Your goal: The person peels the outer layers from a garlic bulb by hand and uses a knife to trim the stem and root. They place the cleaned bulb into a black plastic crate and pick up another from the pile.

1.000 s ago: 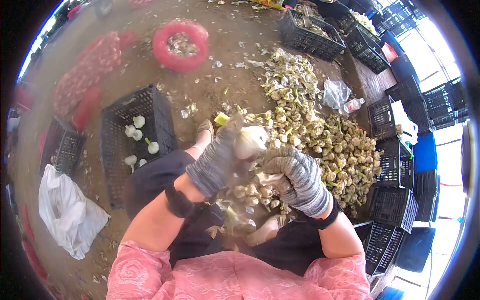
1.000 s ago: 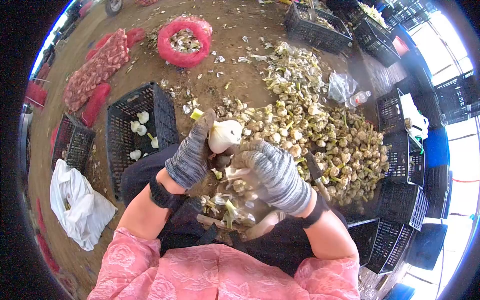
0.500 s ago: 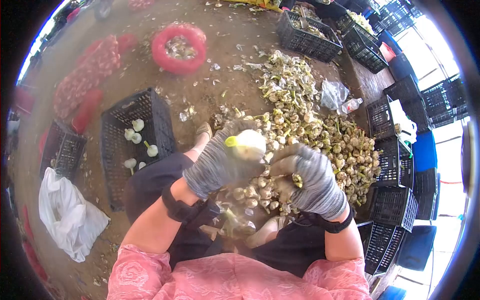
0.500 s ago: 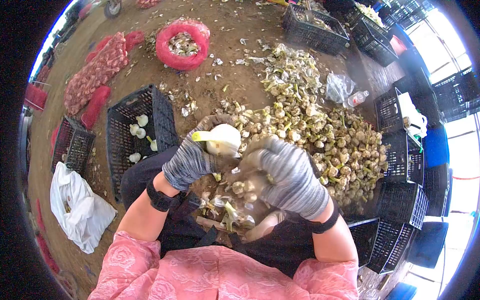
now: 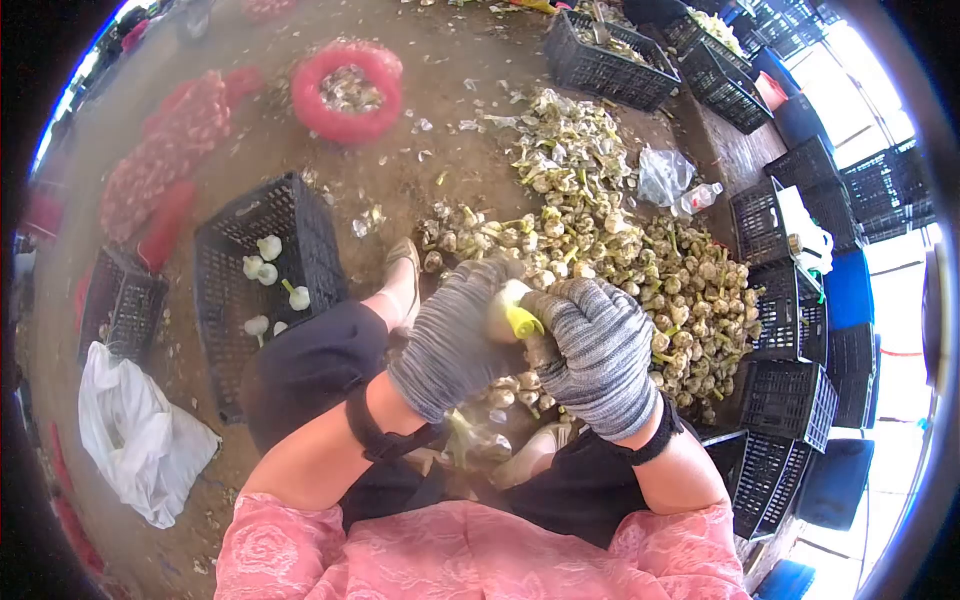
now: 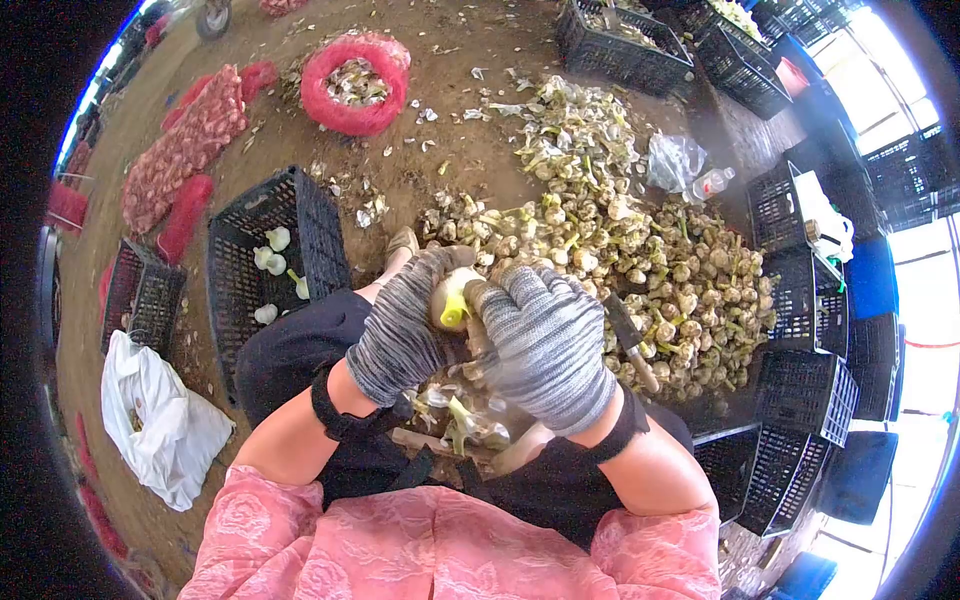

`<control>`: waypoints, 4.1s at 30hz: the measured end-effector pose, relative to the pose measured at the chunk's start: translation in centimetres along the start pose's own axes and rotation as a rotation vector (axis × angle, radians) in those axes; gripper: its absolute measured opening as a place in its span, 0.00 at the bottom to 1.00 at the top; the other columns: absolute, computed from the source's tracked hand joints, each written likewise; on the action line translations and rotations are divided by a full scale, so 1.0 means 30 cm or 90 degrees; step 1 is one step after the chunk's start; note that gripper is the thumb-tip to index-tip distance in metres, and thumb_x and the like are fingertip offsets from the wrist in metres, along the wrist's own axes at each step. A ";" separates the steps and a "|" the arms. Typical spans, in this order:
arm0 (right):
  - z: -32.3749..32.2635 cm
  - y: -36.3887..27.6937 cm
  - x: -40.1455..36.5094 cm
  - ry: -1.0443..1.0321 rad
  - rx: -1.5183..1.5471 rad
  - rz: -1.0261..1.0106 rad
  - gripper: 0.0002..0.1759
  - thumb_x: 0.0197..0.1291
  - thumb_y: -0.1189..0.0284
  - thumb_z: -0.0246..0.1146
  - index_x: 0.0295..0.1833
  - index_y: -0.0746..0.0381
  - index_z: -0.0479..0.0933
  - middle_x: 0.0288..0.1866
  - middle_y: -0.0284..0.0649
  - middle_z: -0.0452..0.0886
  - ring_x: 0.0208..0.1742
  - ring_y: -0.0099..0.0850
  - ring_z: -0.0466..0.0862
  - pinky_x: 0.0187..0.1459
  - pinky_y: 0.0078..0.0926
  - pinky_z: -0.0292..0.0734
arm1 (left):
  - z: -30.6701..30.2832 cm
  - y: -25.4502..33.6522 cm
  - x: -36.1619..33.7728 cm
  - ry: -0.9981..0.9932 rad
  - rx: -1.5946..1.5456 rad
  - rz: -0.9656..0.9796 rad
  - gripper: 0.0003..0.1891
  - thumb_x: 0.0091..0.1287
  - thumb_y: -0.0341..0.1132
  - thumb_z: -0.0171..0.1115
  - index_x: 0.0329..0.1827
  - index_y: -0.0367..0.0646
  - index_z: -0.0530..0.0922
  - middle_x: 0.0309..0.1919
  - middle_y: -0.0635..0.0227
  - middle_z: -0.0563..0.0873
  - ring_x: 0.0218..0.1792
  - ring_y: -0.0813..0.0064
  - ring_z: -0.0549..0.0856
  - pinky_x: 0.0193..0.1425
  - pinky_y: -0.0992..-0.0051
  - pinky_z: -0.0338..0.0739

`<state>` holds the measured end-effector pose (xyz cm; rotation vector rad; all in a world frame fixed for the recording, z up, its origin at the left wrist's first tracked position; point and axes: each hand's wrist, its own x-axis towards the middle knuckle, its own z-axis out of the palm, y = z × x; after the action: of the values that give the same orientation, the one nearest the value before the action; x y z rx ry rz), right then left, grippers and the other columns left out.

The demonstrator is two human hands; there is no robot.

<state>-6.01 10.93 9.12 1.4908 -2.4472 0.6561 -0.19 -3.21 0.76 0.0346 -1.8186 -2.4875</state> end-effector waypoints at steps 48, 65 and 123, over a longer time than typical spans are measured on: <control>-0.039 0.029 -0.013 -0.024 0.791 0.406 0.08 0.52 0.74 0.61 0.38 0.66 0.76 0.32 0.33 0.79 0.32 0.20 0.76 0.34 0.19 0.72 | -0.028 0.132 -0.006 -0.110 -0.122 0.094 0.36 0.46 0.31 0.70 0.59 0.40 0.62 0.49 0.65 0.74 0.50 0.74 0.75 0.55 0.74 0.69; -0.020 0.038 -0.032 0.074 1.030 0.401 0.16 0.57 0.73 0.58 0.50 0.66 0.71 0.43 0.39 0.78 0.44 0.26 0.78 0.46 0.23 0.73 | -0.098 0.062 0.028 -0.240 -0.008 0.107 0.23 0.66 0.36 0.50 0.61 0.37 0.60 0.51 0.59 0.75 0.49 0.71 0.77 0.52 0.75 0.72; 1.143 0.439 -0.064 -0.430 0.049 0.332 0.15 0.53 0.68 0.58 0.47 0.58 0.74 0.47 0.51 0.76 0.45 0.50 0.77 0.45 0.39 0.74 | -0.220 0.192 0.054 0.374 -0.460 -0.007 0.09 0.63 0.38 0.55 0.38 0.42 0.75 0.28 0.67 0.81 0.25 0.77 0.78 0.30 0.76 0.74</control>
<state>-14.73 1.50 -25.33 1.2330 -3.4239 0.3508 -1.26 -11.32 4.27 0.6484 -0.6658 -2.5903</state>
